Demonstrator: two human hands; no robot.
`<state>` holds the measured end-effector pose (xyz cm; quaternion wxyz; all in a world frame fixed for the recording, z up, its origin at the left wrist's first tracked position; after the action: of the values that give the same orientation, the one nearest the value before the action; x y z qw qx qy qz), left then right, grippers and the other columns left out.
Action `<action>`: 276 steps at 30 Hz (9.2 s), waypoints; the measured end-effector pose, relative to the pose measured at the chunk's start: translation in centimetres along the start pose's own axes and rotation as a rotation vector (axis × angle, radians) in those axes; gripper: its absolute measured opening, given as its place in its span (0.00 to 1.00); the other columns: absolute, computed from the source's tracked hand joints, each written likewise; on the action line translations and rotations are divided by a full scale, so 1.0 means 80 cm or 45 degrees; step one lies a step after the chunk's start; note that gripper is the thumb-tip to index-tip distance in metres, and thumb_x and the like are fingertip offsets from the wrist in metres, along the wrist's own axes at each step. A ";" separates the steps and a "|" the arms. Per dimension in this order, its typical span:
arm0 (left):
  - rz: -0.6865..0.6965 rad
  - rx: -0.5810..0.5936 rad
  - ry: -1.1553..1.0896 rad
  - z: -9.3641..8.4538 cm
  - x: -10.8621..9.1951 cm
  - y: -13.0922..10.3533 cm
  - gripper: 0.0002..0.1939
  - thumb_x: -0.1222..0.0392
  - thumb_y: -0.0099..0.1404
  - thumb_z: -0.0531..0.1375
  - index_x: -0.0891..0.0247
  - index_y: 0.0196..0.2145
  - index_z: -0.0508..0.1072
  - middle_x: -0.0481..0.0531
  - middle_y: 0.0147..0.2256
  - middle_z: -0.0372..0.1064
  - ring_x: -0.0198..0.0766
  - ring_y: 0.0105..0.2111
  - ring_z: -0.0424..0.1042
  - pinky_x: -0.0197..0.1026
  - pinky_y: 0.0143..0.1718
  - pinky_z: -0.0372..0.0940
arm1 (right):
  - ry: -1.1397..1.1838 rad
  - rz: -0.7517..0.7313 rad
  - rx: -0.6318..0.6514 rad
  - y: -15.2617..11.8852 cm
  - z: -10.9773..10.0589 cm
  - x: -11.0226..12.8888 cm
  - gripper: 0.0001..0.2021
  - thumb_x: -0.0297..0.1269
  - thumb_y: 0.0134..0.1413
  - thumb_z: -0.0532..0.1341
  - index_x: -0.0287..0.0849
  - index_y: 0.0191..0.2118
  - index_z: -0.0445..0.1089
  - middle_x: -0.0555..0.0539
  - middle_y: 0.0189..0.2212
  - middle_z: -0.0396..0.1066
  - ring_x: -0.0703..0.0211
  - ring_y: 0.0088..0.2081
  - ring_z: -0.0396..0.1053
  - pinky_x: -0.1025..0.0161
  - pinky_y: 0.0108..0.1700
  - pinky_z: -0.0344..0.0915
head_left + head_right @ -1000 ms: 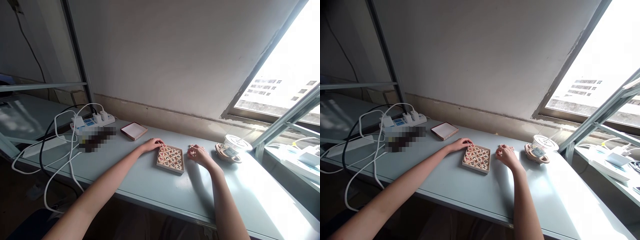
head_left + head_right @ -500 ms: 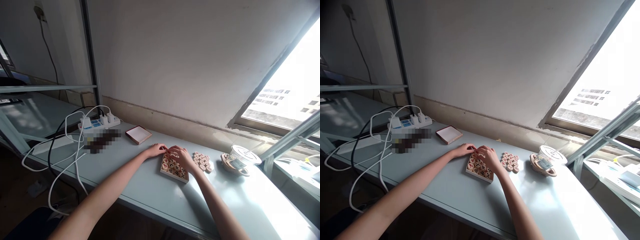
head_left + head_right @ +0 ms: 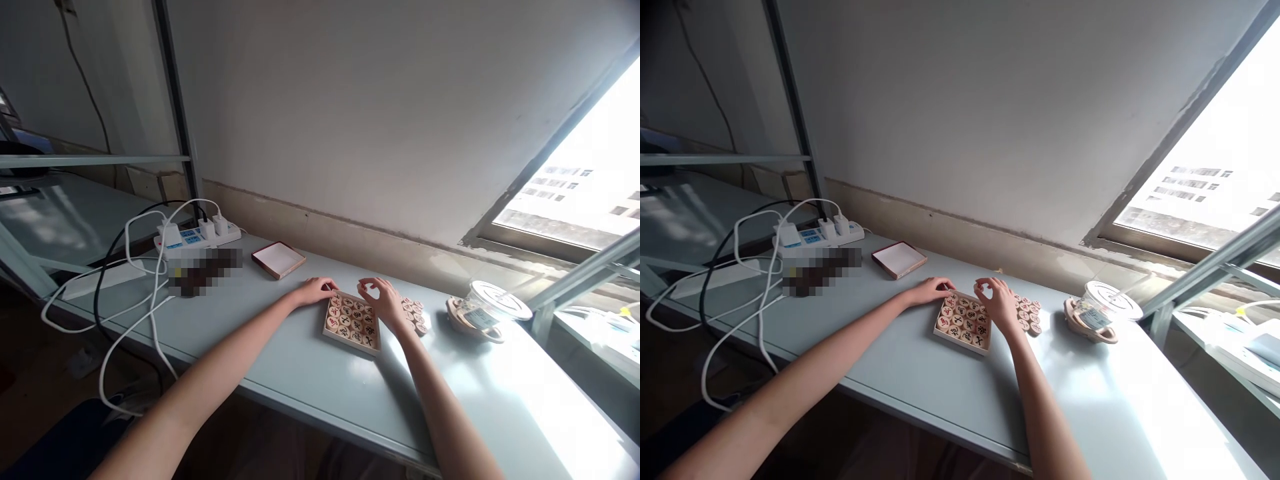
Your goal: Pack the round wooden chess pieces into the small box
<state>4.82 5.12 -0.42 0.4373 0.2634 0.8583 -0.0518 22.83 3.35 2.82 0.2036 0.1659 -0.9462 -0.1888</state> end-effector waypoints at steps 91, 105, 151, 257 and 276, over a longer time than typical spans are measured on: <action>0.069 -0.130 0.038 -0.024 0.017 0.011 0.16 0.51 0.53 0.57 0.63 0.33 0.76 0.54 0.35 0.74 0.44 0.38 0.70 0.40 0.40 0.63 | 0.491 -0.386 0.261 -0.042 -0.005 0.105 0.11 0.34 0.51 0.60 0.43 0.42 0.68 0.47 0.37 0.69 0.62 0.37 0.67 0.65 0.41 0.63; 0.025 -0.132 0.016 -0.024 0.027 0.012 0.17 0.51 0.52 0.57 0.64 0.34 0.76 0.54 0.34 0.74 0.43 0.35 0.71 0.39 0.34 0.64 | -0.148 0.087 0.490 -0.048 -0.054 -0.021 0.09 0.35 0.46 0.60 0.50 0.36 0.73 0.49 0.36 0.69 0.53 0.41 0.64 0.55 0.45 0.58; 0.053 -0.106 0.007 -0.024 0.024 0.011 0.16 0.51 0.52 0.57 0.64 0.34 0.76 0.54 0.34 0.74 0.43 0.34 0.71 0.39 0.34 0.64 | 0.255 -0.050 0.093 -0.024 -0.021 0.013 0.09 0.34 0.58 0.52 0.42 0.34 0.70 0.47 0.34 0.69 0.63 0.34 0.66 0.66 0.37 0.59; 0.029 -0.135 0.061 -0.028 0.021 0.008 0.17 0.48 0.52 0.58 0.63 0.32 0.76 0.54 0.34 0.74 0.43 0.33 0.71 0.39 0.33 0.64 | -0.014 -0.278 0.590 -0.050 -0.030 0.062 0.12 0.48 0.45 0.64 0.53 0.37 0.74 0.51 0.35 0.72 0.57 0.39 0.65 0.61 0.44 0.51; -0.054 -0.186 0.123 -0.038 0.024 0.005 0.18 0.49 0.51 0.57 0.64 0.32 0.76 0.54 0.34 0.74 0.42 0.33 0.70 0.38 0.33 0.63 | 0.192 0.197 0.346 -0.037 -0.026 -0.042 0.06 0.39 0.48 0.62 0.43 0.32 0.70 0.51 0.26 0.69 0.66 0.25 0.65 0.69 0.28 0.59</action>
<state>1.91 7.26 -0.02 0.4121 0.2148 0.8853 0.0144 27.36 1.49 2.25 0.2638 0.1323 -0.9550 -0.0300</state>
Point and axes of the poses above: each hand's wrist, its own y-axis towards the middle knuckle, its own z-axis out of the palm, x = y × z, the point moved 6 cm from there along y, towards the middle knuckle
